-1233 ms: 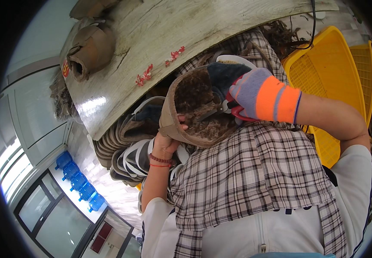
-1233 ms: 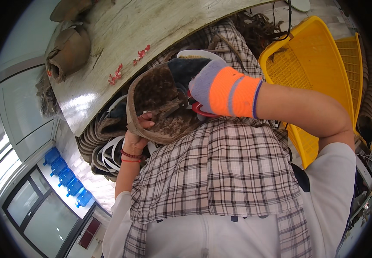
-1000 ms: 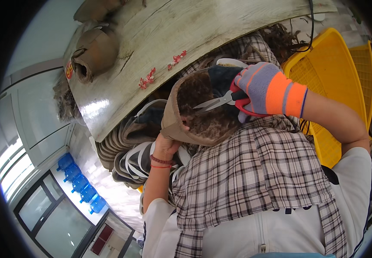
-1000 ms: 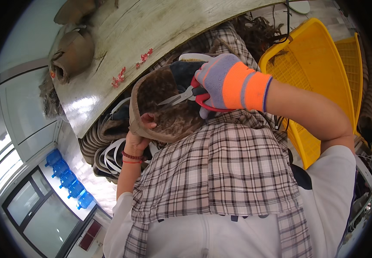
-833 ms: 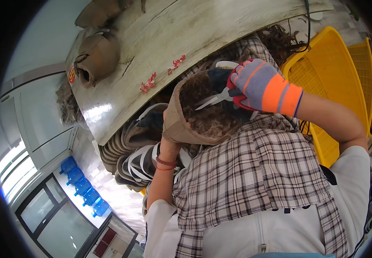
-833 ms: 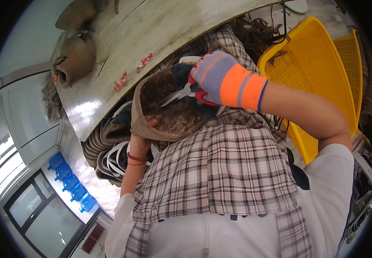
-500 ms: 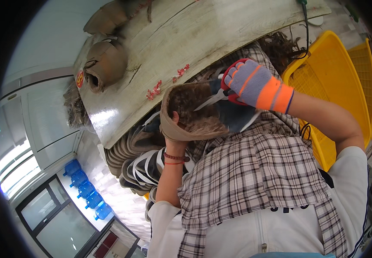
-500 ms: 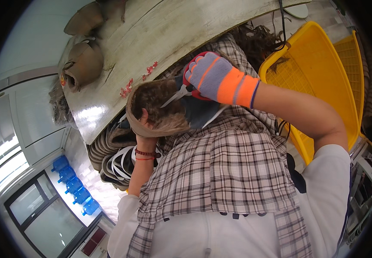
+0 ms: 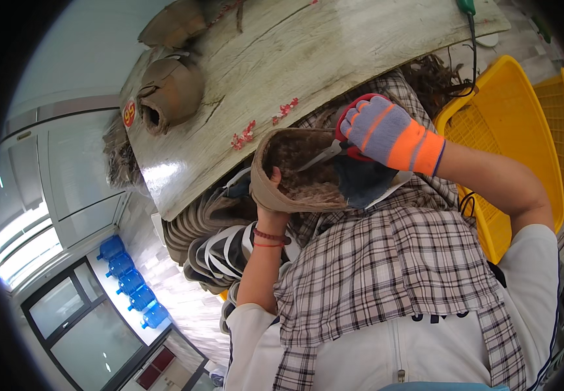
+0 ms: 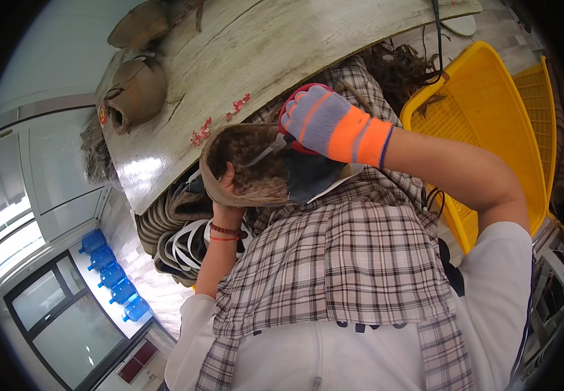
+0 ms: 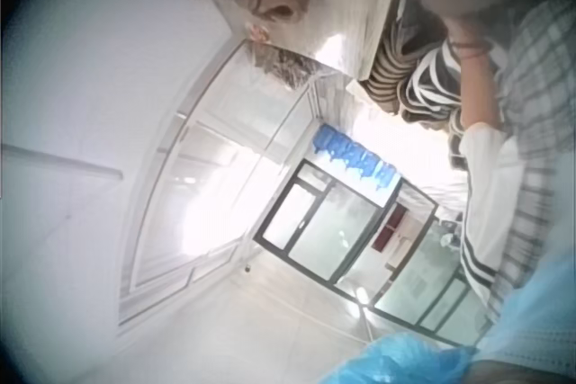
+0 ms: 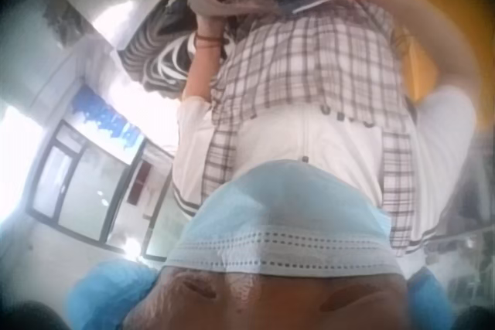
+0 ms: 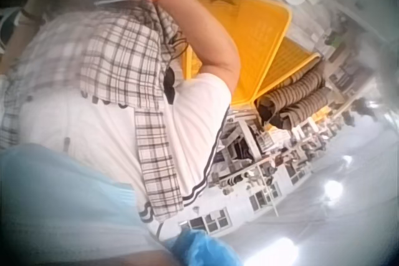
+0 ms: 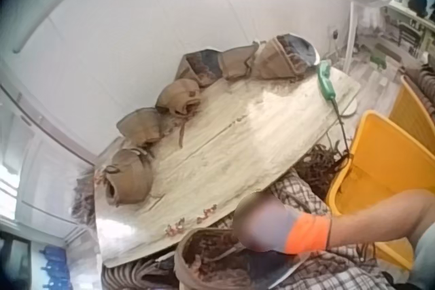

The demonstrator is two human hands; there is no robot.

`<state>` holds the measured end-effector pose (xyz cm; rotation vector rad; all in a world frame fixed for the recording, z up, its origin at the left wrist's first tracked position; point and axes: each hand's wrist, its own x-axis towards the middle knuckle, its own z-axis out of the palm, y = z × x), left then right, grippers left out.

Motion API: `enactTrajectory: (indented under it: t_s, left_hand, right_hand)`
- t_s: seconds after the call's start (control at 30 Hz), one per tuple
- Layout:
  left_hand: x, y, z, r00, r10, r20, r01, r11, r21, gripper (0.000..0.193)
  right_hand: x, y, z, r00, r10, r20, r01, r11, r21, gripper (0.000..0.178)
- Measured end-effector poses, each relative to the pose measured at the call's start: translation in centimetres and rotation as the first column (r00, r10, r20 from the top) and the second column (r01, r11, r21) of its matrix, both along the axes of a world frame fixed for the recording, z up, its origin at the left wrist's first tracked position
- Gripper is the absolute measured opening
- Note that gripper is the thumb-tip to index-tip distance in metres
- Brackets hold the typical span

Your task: The person trims the edges of beige fabric items using scissors and a green electric trimmer. They handle the items one at a time, cut away excess material, and place the finished pieces into yellow baskets.

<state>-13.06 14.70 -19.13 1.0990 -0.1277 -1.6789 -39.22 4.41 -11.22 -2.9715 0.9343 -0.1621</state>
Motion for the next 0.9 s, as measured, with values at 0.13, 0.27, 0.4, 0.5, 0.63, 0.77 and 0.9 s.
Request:
enactTrajectory:
  t_s: [0.13, 0.27, 0.4, 0.5, 0.63, 0.77, 0.9]
  left_hand:
    - [-0.3, -0.1, 0.4, 1.000, -0.013, 0.015, 0.013, 1.000, 0.010, 0.040]
    - [0.6, 0.3, -1.4, 0.997, 0.011, 0.074, -0.010, 1.000, -0.009, 0.038]
    - [0.7, 0.3, -1.6, 0.999, 0.015, 0.044, -0.016, 1.000, 0.022, 0.036]
    - [0.1, 0.1, -0.7, 0.998, -0.008, 0.061, 0.007, 1.000, 0.024, 0.034]
    - [-1.0, -0.1, 2.0, 0.987, -0.030, 0.161, 0.033, 0.999, -0.020, 0.038]
    - [3.4, 2.6, 5.8, -0.319, 0.246, 0.915, 0.699, 0.713, 0.052, 0.040]
    - [4.8, 2.0, 20.7, -0.063, 0.330, 0.942, 0.560, 0.793, -0.240, 0.031]
  right_hand:
    - [-0.1, -0.2, -0.1, 0.999, 0.015, 0.044, -0.015, 1.000, 0.006, 0.029]
    - [0.4, -0.2, -0.6, 1.000, 0.010, 0.012, -0.010, 1.000, -0.006, 0.027]
    - [0.6, -0.1, 0.0, 0.999, -0.008, -0.049, 0.011, 0.999, 0.051, 0.025]
    - [0.5, -0.2, -0.2, 0.997, -0.031, -0.069, 0.038, 0.995, 0.097, 0.024]
    - [-0.3, -0.5, 0.3, 0.991, -0.030, 0.129, 0.001, 0.976, 0.218, 0.028]
    - [-2.6, -0.6, 1.5, 0.913, -0.206, 0.351, 0.153, 0.973, 0.175, 0.033]
    - [-4.3, -0.7, 0.7, 0.822, -0.390, 0.415, 0.360, 0.921, 0.152, 0.037]
